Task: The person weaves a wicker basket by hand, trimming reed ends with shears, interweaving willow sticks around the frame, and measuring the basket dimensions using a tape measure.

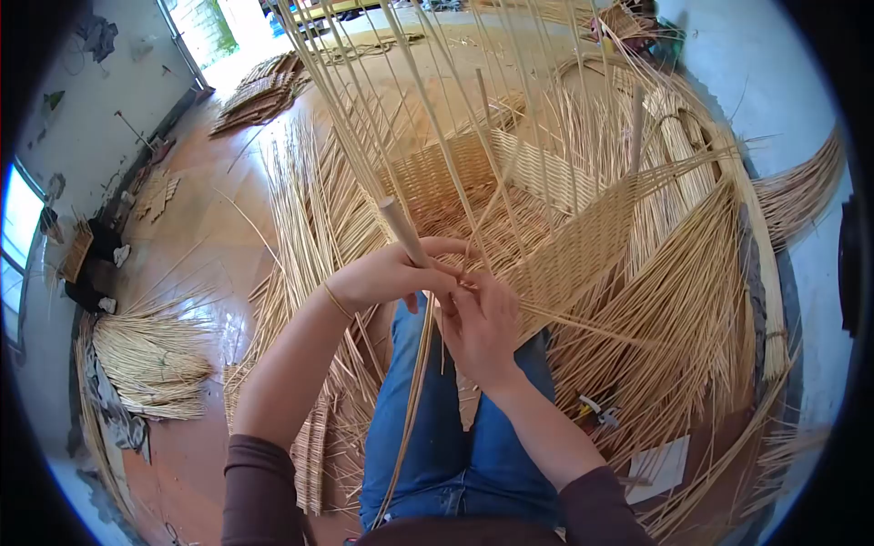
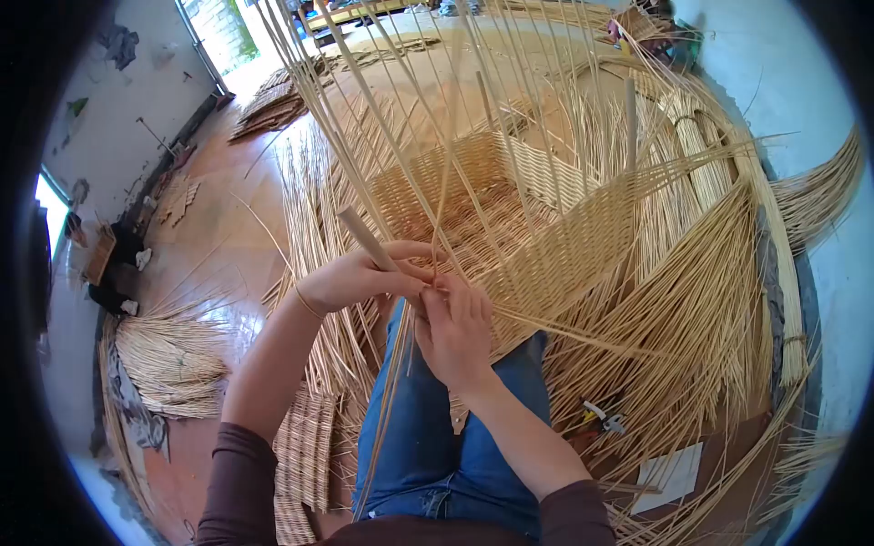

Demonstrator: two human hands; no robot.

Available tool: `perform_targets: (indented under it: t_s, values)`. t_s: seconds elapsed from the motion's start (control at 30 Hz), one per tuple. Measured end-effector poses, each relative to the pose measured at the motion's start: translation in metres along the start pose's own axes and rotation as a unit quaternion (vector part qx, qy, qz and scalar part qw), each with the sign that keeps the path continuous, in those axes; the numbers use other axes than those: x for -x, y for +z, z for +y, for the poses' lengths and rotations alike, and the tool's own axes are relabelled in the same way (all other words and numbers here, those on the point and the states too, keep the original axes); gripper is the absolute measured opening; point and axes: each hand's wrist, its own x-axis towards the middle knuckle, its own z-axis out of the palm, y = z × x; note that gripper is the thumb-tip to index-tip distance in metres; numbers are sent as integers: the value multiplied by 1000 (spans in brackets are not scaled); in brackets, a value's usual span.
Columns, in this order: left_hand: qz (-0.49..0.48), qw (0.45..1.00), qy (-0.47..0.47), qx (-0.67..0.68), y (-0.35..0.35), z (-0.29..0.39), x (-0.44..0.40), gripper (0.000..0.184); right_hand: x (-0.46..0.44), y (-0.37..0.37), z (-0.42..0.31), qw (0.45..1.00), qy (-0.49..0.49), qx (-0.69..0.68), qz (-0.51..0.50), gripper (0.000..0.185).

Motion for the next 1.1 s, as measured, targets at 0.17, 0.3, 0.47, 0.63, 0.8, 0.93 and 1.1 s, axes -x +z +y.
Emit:
perform_targets:
  t_s: [0.17, 0.3, 0.47, 0.63, 0.8, 0.93, 1.1]
  values:
    - [8, 999, -19, -29, -3, -13, 2, 42, -20, -28, 9, 782, 227, -575, 82, 57]
    - [56, 997, -21, -38, 5, -17, 3, 48, 0, -19, 33, 855, 165, -486, 80, 28]
    - [80, 994, -50, -59, -2, -33, 5, 43, 68, -31, 36, 967, -34, -245, 51, 7]
    - [431, 897, 71, -70, 31, -47, 23, 24, 33, -31, 52, 761, 306, -572, 9, 13]
    - [394, 802, 255, -369, 56, -20, 20, 16, 8, -28, 64, 737, 329, -590, -17, 8]
    - [217, 867, 42, -447, 42, -33, -29, 24, -16, -32, 80, 705, 386, -591, -63, 5]
    - [201, 875, 29, -440, 38, -36, -41, 24, -41, -52, 118, 731, 396, -552, -59, 8]
